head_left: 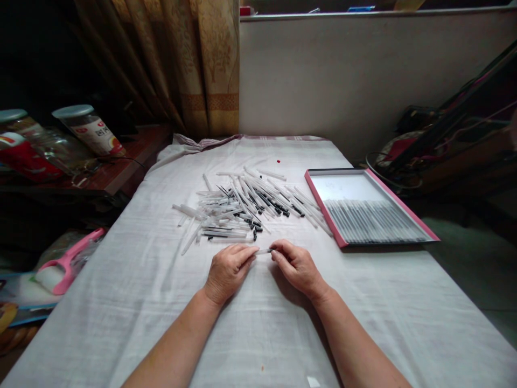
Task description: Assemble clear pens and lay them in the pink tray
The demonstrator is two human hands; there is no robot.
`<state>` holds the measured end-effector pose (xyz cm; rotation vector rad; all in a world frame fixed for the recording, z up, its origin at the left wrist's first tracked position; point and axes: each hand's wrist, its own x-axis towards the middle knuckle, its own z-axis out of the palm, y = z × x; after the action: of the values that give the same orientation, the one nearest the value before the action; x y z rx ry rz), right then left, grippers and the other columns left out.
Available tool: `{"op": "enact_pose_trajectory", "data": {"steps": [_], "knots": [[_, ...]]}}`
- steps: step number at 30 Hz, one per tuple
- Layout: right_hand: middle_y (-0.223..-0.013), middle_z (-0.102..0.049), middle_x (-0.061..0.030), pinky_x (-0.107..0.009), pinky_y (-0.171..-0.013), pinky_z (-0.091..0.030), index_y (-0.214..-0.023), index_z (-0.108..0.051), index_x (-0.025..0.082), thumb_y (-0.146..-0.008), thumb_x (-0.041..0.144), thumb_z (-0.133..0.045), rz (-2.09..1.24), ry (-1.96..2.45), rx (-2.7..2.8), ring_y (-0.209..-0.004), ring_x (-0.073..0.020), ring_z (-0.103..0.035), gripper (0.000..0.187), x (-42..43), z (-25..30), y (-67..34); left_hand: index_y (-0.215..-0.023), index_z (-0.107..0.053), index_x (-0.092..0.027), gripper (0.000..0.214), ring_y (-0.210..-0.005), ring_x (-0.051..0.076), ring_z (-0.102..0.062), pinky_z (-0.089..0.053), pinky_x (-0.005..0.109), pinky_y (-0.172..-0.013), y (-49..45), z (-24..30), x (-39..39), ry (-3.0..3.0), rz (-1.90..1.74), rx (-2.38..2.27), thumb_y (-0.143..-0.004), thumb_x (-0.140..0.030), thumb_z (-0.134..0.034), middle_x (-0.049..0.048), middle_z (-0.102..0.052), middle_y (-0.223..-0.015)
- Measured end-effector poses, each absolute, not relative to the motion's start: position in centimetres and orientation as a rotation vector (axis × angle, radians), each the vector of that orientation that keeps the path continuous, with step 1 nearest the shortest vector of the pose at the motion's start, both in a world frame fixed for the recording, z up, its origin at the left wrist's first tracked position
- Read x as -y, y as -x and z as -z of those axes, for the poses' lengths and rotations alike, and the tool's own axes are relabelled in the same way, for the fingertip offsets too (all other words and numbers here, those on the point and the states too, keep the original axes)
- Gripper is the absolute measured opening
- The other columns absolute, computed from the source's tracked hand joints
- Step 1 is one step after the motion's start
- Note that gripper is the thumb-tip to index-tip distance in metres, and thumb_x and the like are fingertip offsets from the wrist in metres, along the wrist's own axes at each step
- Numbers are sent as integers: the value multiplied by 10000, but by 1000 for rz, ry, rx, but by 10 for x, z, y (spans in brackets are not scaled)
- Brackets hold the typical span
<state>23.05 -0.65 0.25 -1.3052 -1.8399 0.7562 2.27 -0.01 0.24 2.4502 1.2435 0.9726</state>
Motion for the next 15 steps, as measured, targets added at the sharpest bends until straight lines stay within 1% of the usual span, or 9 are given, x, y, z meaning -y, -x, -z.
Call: {"op": "enact_pose_trajectory", "data": {"steps": [3, 6, 8, 11, 12, 15], "knots": [[-794, -694, -28, -259, -672, -491, -943, -642, 198, -890, 275, -516, -713, 1291, 1795, -680, -150, -639, 157, 6, 1, -230, -1085, -689, -228, 217, -901, 181, -682, -531, 294, -821, -24, -4, 1, -2423, -981, -1301, -917, -227, -552, 49, -742, -988], [-816, -701, -41, -262, -686, -502, -956, -642, 195, -889, 281, -521, -698, 1281, 1701, -713, -159, -653, 163, 5, 3, -233, -1112, -675, -210, 244, -841, 187, -691, -524, 298, -785, -22, -7, 1, -2395, -898, -1367, -916, -300, -562, 57, -745, -969], [-785, -692, -38, -258, -665, -502, -959, -639, 195, -890, 291, -523, -714, 1295, 1640, -700, -159, -648, 165, 3, 4, -236, -1058, -690, -203, 240, -824, 190, -691, -514, 292, -762, -20, -9, 0, -2367, -849, -1390, -930, -331, -532, 60, -748, -941], [-759, -679, -34, -248, -606, -489, -949, -633, 193, -887, 314, -527, -786, 1313, 1576, -653, -152, -625, 172, 2, 4, -239, -893, -701, -205, 247, -773, 178, -676, -490, 267, -712, -16, -10, -1, -2304, -829, -1393, -947, -318, -488, 47, -735, -843], [-753, -674, -33, -244, -585, -482, -942, -631, 191, -886, 323, -527, -820, 1316, 1559, -636, -148, -616, 177, 1, 4, -239, -868, -694, -204, 242, -751, 172, -666, -482, 261, -699, -16, -10, -2, -2277, -838, -1391, -943, -315, -493, 42, -723, -815], [-732, -653, -28, -235, -543, -461, -912, -623, 186, -876, 347, -529, -913, 1325, 1515, -595, -136, -586, 190, 1, 1, -238, -877, -669, -200, 172, -755, 162, -644, -469, 251, -710, -16, -9, -2, -2179, -908, -1388, -915, -309, -541, 33, -692, -808]]}}
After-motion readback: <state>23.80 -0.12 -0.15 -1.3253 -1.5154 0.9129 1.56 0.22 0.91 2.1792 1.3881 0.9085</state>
